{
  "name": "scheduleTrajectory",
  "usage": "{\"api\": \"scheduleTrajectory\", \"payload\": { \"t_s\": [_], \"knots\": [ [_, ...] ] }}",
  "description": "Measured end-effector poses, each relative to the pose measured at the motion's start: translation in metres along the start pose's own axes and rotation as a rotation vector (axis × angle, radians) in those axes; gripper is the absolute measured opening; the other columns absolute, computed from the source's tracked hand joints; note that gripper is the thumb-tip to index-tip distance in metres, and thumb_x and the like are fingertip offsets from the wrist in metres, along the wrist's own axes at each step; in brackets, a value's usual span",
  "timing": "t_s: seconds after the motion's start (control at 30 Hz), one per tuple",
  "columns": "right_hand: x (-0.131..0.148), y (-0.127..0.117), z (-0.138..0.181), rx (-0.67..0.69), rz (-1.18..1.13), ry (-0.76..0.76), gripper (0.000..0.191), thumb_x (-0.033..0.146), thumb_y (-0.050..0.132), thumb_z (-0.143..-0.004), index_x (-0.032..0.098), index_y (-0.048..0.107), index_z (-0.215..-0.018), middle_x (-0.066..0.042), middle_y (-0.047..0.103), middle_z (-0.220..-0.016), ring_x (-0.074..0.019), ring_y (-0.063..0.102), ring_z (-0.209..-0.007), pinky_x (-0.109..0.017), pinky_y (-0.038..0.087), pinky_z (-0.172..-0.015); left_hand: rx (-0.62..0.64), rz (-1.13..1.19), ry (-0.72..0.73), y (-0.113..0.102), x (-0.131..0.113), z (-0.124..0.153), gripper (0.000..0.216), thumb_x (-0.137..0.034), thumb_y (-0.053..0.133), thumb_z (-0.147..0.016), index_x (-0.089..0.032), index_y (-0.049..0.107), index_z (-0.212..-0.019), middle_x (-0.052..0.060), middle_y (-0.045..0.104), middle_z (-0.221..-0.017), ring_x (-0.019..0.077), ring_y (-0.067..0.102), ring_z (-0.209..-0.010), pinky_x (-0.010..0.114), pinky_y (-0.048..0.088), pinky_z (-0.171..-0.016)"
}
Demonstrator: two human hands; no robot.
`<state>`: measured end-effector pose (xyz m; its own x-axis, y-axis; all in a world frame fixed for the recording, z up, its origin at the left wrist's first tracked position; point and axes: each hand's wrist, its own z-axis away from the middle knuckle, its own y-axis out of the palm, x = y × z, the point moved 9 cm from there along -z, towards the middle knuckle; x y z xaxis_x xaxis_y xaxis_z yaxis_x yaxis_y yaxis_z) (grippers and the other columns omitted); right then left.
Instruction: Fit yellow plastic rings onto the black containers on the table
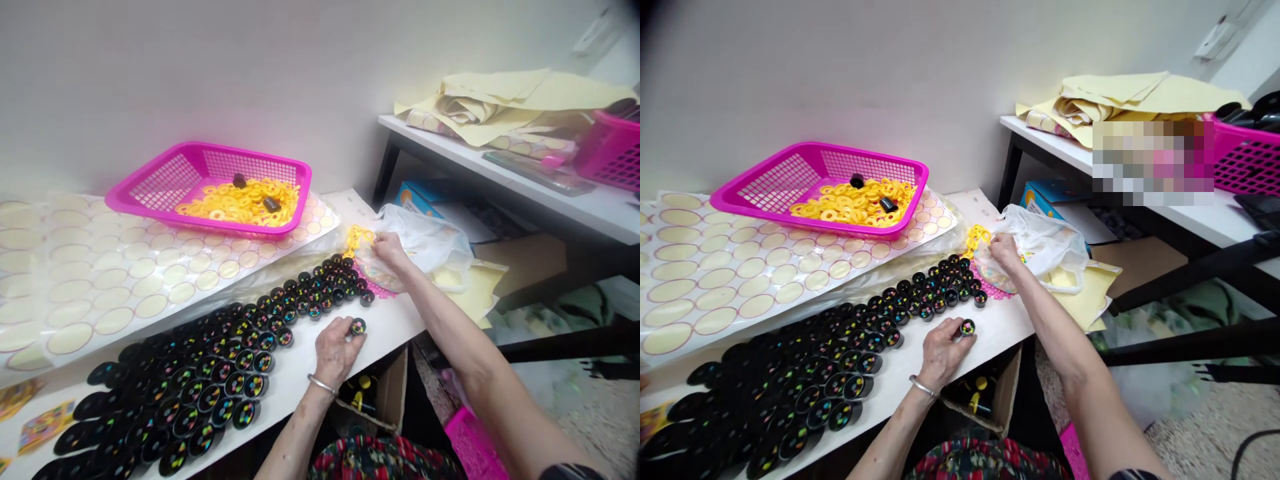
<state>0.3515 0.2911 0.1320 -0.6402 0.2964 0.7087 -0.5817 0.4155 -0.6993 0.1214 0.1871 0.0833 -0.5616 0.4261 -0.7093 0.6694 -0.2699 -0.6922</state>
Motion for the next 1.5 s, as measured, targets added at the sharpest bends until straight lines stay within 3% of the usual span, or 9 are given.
{"api": "scheduleTrajectory", "payload": {
  "t_s": [0.1, 0.2, 0.3, 0.43, 0.67, 0.83, 1.03, 1.2, 1.5],
  "knots": [
    [0.000, -0.021, 0.034, 0.024, -0.092, -0.020, 0.016, 0.020, 0.049, -0.066, 0.010, 0.060, -0.074, 0.002, 0.048, -0.052, -0.0103, 0.045, -0.048, -0.022, 0.035, -0.047, -0.004, 0.008, -0.015, 0.000, 0.001, 0.000, 0.009, -0.029, 0.056, -0.074, -0.020, 0.058, -0.071, -0.003, 0.051, -0.067, 0.0098, 0.048, -0.064, 0.021, 0.034, -0.060],
    [0.014, -0.032, 0.089, 0.081, -0.098, -0.282, 0.013, 0.023, 0.050, -0.072, 0.015, 0.061, -0.071, 0.000, 0.054, -0.061, -0.0116, 0.048, -0.057, -0.024, 0.039, -0.055, 0.003, 0.026, -0.024, 0.002, 0.003, -0.001, 0.011, -0.031, 0.058, -0.073, -0.020, 0.060, -0.072, -0.003, 0.051, -0.067, 0.0098, 0.048, -0.064, 0.021, 0.034, -0.060],
    [0.015, -0.028, 0.149, 0.050, 0.235, -0.533, 0.020, 0.017, 0.044, -0.079, 0.017, 0.060, -0.067, -0.004, 0.057, -0.071, -0.0143, 0.049, -0.066, -0.026, 0.037, -0.062, 0.003, 0.048, -0.012, 0.004, 0.003, -0.001, 0.014, -0.034, 0.058, -0.073, -0.021, 0.062, -0.076, -0.002, 0.052, -0.069, 0.0100, 0.048, -0.065, 0.020, 0.035, -0.061],
    [-0.010, -0.003, 0.189, 0.075, 0.620, -0.587, 0.023, 0.007, 0.041, -0.081, 0.016, 0.060, -0.070, -0.007, 0.054, -0.071, -0.0174, 0.044, -0.067, -0.029, 0.032, -0.060, -0.018, 0.041, -0.017, 0.004, 0.005, -0.001, 0.013, -0.033, 0.058, -0.072, -0.020, 0.061, -0.072, -0.003, 0.051, -0.067, 0.0100, 0.047, -0.064, 0.021, 0.034, -0.059],
    [-0.013, -0.001, 0.181, 0.205, 0.448, -0.473, 0.022, 0.033, 0.054, -0.081, 0.019, 0.057, -0.099, -0.009, 0.053, -0.103, -0.0224, 0.045, -0.090, -0.032, 0.039, -0.073, 0.001, 0.057, -0.016, 0.004, 0.002, -0.001, 0.013, -0.033, 0.059, -0.072, -0.020, 0.061, -0.071, -0.003, 0.049, -0.065, 0.0096, 0.046, -0.063, 0.021, 0.033, -0.059],
    [-0.009, 0.016, 0.177, 0.249, 0.430, -0.489, 0.019, 0.034, 0.054, -0.082, 0.018, 0.060, -0.090, -0.008, 0.056, -0.097, -0.0221, 0.047, -0.086, -0.034, 0.038, -0.074, 0.004, 0.063, -0.022, 0.005, 0.002, -0.001, 0.014, -0.034, 0.059, -0.072, -0.020, 0.062, -0.071, -0.004, 0.048, -0.063, 0.0091, 0.045, -0.061, 0.021, 0.032, -0.058],
    [0.022, 0.006, 0.186, 0.151, 0.108, -0.534, 0.022, 0.034, 0.056, -0.081, 0.019, 0.058, -0.097, -0.007, 0.060, -0.096, -0.0209, 0.050, -0.089, -0.033, 0.039, -0.075, 0.009, 0.054, -0.014, 0.007, 0.003, 0.000, 0.023, -0.041, 0.057, -0.074, -0.020, 0.060, -0.068, -0.003, 0.048, -0.064, 0.0093, 0.044, -0.061, 0.022, 0.031, -0.057],
    [0.043, 0.019, 0.193, 0.255, 0.217, -0.556, 0.018, 0.033, 0.055, -0.082, 0.019, 0.061, -0.092, -0.006, 0.060, -0.090, -0.0206, 0.048, -0.085, -0.033, 0.037, -0.074, 0.032, 0.075, -0.021, 0.009, 0.005, 0.001, 0.018, -0.038, 0.057, -0.073, -0.021, 0.063, -0.074, -0.003, 0.050, -0.066, 0.0098, 0.046, -0.063, 0.022, 0.032, -0.057],
    [0.036, 0.026, 0.191, 0.331, 0.170, -0.465, 0.015, 0.031, 0.052, -0.084, 0.018, 0.058, -0.088, -0.003, 0.054, -0.082, -0.0170, 0.047, -0.077, -0.028, 0.036, -0.067, 0.039, 0.052, -0.009, 0.009, 0.003, 0.000, 0.013, -0.033, 0.058, -0.072, -0.020, 0.061, -0.072, -0.003, 0.049, -0.066, 0.0106, 0.047, -0.064, 0.022, 0.033, -0.058]
  ]
}}
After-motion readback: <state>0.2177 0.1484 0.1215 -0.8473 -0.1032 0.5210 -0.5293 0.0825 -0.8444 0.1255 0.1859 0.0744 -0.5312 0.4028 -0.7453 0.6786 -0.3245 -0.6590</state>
